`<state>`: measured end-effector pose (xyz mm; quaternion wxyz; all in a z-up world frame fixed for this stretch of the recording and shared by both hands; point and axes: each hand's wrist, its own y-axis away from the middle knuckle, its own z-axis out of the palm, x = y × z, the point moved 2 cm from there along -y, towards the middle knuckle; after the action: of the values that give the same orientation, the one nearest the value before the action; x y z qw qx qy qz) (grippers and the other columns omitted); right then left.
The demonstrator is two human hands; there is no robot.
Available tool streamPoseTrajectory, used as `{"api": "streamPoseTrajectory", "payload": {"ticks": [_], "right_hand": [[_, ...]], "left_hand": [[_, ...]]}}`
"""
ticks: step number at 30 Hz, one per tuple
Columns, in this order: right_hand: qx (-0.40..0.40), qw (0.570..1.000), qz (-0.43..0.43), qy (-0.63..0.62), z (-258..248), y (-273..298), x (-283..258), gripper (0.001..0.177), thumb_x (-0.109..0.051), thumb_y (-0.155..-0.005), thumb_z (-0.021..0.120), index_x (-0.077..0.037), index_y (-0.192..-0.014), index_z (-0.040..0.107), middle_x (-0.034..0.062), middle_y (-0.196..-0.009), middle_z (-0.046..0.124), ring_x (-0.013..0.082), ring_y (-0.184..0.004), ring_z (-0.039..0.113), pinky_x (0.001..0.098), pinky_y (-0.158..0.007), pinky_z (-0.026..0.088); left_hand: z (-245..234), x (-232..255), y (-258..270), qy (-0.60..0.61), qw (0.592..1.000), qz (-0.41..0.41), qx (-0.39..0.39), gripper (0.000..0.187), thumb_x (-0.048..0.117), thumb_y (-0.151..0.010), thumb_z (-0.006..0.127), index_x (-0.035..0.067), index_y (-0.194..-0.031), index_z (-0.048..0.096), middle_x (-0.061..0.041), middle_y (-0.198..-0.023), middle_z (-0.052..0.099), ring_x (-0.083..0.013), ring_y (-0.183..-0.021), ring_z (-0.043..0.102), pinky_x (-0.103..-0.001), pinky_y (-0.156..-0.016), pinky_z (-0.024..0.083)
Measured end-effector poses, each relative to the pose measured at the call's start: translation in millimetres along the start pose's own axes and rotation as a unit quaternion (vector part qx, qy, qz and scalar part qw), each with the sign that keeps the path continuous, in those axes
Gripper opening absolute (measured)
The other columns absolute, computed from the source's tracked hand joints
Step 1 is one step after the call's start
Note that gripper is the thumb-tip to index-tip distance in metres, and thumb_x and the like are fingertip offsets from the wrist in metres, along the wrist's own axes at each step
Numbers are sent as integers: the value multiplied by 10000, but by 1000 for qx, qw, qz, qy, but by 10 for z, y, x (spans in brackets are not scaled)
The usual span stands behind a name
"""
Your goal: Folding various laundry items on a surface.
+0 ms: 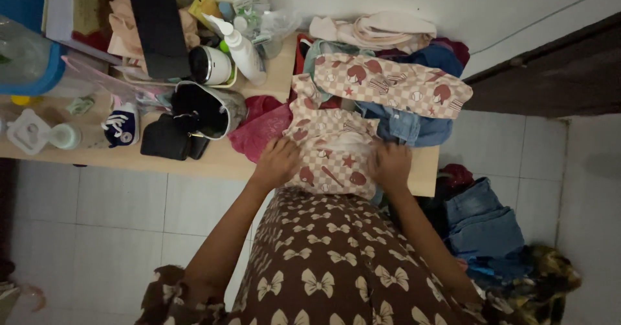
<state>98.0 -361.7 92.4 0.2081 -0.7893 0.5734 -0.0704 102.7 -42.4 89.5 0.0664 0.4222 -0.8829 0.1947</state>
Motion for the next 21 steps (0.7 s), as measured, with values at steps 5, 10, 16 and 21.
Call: {"api": "streamPoseTrajectory", "payload": {"ticks": [5, 10, 16, 21], "right_hand": [[-18, 1000, -19, -2, 109, 75, -32, 294, -218, -806, 841, -83, -1028, 706, 116, -902, 561, 312, -839, 540, 460, -739, 397], [-7, 998, 40, -50, 199, 114, 20, 289, -223, -776, 859, -80, -976, 708, 103, -972, 612, 310, -907, 563, 456, -801, 407], [-13, 995, 66, -72, 209, 329, 190, 236, -184, -750, 807, -84, -934, 698, 85, -939, 606, 318, -925, 580, 477, -834, 416], [-39, 999, -24, -18, 317, 578, 312, 219, -185, -780, 751, -120, -986, 713, 61, -978, 636, 299, -937, 590, 474, -862, 426]], "left_hand": [[270, -31, 55, -53, 998, 3, -23, 373, 132, -812, 636, 5, -1160, 682, -130, -1136, 654, -300, -1132, 567, -448, -1033, 408], [313, -56, 75, -81, 996, -10, -23, 312, 117, -823, 657, 29, -1122, 674, -101, -1124, 645, -282, -1133, 575, -446, -1044, 415], [42, -67, 167, -26, 999, -33, -13, 489, 185, -609, 765, 54, -1073, 686, -108, -1157, 645, -304, -1130, 574, -484, -1044, 397], [320, -138, 329, -59, 998, -6, -30, 509, 229, -569, 794, 59, -1037, 692, -109, -1163, 634, -322, -1172, 562, -479, -1055, 388]]}}
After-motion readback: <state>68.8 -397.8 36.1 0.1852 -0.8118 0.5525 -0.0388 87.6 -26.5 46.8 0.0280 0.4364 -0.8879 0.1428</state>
